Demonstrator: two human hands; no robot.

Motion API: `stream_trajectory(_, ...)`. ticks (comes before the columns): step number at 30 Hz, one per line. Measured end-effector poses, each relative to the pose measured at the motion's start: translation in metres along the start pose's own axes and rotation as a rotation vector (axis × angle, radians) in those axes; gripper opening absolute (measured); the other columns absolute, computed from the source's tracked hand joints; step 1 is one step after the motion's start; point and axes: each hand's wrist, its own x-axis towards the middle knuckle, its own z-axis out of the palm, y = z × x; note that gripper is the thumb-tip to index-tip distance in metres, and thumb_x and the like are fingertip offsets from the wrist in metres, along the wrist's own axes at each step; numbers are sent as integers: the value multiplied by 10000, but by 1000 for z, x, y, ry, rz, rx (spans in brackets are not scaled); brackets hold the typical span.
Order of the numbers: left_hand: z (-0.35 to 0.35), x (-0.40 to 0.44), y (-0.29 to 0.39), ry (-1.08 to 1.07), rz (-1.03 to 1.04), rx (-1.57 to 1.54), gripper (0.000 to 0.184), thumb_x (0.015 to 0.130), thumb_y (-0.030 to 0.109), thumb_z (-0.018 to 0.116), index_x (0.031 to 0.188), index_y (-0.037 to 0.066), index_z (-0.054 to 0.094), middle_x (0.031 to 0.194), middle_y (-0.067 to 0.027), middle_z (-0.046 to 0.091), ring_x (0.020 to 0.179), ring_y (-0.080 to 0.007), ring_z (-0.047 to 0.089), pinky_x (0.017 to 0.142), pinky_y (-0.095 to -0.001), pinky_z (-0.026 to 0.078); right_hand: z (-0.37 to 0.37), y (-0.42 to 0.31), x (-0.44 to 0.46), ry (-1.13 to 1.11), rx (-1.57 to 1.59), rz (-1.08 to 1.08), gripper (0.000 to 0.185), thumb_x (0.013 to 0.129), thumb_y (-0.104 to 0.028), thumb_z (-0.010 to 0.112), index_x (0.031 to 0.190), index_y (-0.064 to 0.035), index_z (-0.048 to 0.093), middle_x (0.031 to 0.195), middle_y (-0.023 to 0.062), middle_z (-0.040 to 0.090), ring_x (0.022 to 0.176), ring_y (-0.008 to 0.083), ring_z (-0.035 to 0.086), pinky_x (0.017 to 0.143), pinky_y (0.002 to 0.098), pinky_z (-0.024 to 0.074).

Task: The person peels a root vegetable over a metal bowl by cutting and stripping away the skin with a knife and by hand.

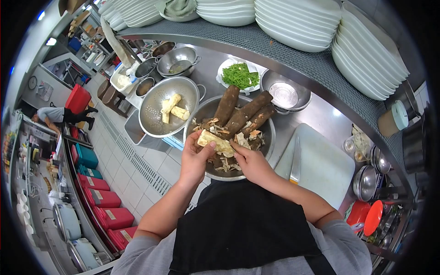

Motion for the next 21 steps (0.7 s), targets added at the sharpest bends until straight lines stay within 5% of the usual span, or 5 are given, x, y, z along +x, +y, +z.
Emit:
stream_trajectory(8, -27, 17, 4, -123, -192, -78, 463, 964, 92, 648, 1358, -31, 438, 1229, -142, 632, 1088, -225, 668, 912, -357, 598, -15, 42, 32, -258, 41, -87, 362, 1012, -176, 537, 1353, -78, 607, 945, 182, 729, 761, 254, 687, 800, 369, 533)
stream_trajectory(13, -35, 21, 4, -240, -213, -203, 430, 985, 109, 612, 1357, -20, 439, 1288, -167, 608, 1147, -274, 649, 961, -423, 568, -41, -5, 27, -480, 162, 424, 432, 1027, -192, 527, 1453, -118, 516, 940, 128, 724, 802, 186, 639, 825, 353, 524)
stream_trajectory(16, -42, 23, -9, -284, -217, -319, 430, 996, 120, 590, 1376, -7, 433, 1336, -166, 582, 1210, -286, 613, 1001, -455, 539, -30, 9, 20, -462, 306, 440, 463, 1025, -193, 523, 1483, -132, 481, 998, 159, 727, 881, 222, 668, 878, 359, 516)
stream_trajectory(18, -42, 22, -14, -227, -227, -416, 431, 1002, 127, 581, 1388, 5, 430, 1367, -159, 565, 1251, -290, 584, 1024, -464, 518, -16, 21, 13, -222, 1, -155, 483, 1020, -210, 524, 1493, -139, 464, 1092, 203, 710, 968, 297, 691, 932, 374, 505)
stream_trajectory(21, -40, 19, -11, -223, -184, -401, 426, 1007, 123, 571, 1393, 13, 427, 1378, -159, 558, 1260, -293, 578, 1029, -465, 512, -15, 21, 5, -209, -8, -99, 516, 1014, -233, 528, 1508, -121, 430, 1232, 238, 647, 1112, 357, 643, 990, 395, 475)
